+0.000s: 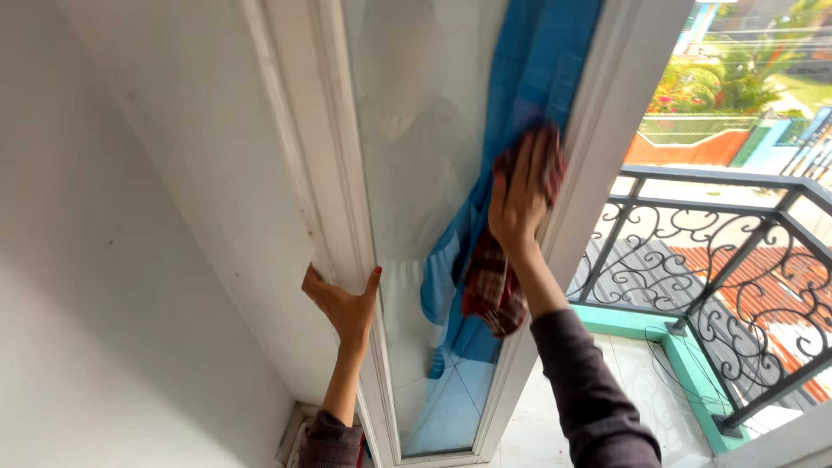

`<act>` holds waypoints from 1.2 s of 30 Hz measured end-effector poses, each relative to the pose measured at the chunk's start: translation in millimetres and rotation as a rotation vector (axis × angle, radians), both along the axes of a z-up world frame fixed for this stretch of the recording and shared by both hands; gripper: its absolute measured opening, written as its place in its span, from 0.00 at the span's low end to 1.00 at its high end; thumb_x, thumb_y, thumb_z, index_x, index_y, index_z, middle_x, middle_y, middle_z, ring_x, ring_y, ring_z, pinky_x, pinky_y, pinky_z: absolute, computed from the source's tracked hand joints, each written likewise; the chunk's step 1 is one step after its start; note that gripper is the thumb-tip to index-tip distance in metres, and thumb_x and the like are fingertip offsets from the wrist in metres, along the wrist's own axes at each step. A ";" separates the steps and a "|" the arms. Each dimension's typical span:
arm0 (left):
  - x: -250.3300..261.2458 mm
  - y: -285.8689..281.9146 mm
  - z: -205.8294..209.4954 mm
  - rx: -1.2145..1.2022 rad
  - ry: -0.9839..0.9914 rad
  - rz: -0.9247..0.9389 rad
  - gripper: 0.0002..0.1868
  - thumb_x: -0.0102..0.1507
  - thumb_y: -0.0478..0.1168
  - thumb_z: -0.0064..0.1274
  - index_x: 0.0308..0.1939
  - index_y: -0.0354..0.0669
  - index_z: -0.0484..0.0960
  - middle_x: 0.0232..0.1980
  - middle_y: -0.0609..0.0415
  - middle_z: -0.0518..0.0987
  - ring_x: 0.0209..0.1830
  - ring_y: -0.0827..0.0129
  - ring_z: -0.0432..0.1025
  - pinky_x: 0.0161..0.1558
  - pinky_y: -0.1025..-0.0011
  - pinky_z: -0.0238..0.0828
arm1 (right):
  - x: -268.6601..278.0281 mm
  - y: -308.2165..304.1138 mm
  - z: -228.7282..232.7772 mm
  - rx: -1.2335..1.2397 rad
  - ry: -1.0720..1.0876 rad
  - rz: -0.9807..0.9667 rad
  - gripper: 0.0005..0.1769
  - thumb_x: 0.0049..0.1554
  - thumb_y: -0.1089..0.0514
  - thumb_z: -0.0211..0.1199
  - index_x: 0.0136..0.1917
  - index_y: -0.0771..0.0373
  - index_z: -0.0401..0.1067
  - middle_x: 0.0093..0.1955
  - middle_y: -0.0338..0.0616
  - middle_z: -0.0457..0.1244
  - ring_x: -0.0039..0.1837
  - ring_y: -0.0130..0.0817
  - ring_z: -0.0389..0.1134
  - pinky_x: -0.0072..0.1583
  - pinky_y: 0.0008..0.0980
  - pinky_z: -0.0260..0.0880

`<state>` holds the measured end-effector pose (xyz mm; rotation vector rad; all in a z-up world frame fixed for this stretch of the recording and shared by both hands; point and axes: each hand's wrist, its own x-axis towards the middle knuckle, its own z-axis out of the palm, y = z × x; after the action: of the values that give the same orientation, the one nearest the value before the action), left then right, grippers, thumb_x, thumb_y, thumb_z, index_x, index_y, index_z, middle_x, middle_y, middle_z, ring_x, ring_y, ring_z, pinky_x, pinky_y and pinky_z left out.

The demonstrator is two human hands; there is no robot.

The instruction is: The person cleans a glass window pane using a pink squeegee and a checkered cloth, wiping the surface and the white frame.

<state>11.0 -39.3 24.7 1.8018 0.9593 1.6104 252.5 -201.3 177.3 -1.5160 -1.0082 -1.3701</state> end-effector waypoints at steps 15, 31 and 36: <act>50.4 -20.9 -34.6 0.283 0.046 0.326 0.65 0.62 0.68 0.59 0.81 0.36 0.31 0.81 0.29 0.37 0.85 0.37 0.28 0.76 0.27 0.24 | 6.1 -4.7 -5.6 -0.085 0.056 0.016 0.35 0.65 0.48 0.49 0.78 0.74 0.59 0.82 0.66 0.48 0.83 0.66 0.48 0.82 0.61 0.42; 156.1 -117.0 53.1 0.788 0.203 -0.196 0.29 0.72 0.56 0.41 0.75 0.52 0.69 0.83 0.47 0.57 0.87 0.52 0.43 0.81 0.36 0.27 | 8.7 8.7 -200.8 -0.154 0.276 0.064 0.31 0.61 0.49 0.60 0.70 0.70 0.67 0.72 0.63 0.58 0.73 0.60 0.61 0.71 0.58 0.61; 186.9 -109.1 71.1 0.807 0.303 -0.117 0.30 0.73 0.58 0.35 0.76 0.56 0.67 0.83 0.48 0.56 0.85 0.52 0.43 0.78 0.35 0.28 | -7.9 -5.8 -254.9 -0.158 0.117 0.082 0.34 0.61 0.48 0.61 0.69 0.78 0.65 0.72 0.74 0.57 0.72 0.68 0.60 0.70 0.55 0.61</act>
<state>197.9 -148.3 95.9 2.6313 0.2906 1.8242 244.6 -207.1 -77.6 -1.6321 -1.1137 -1.1530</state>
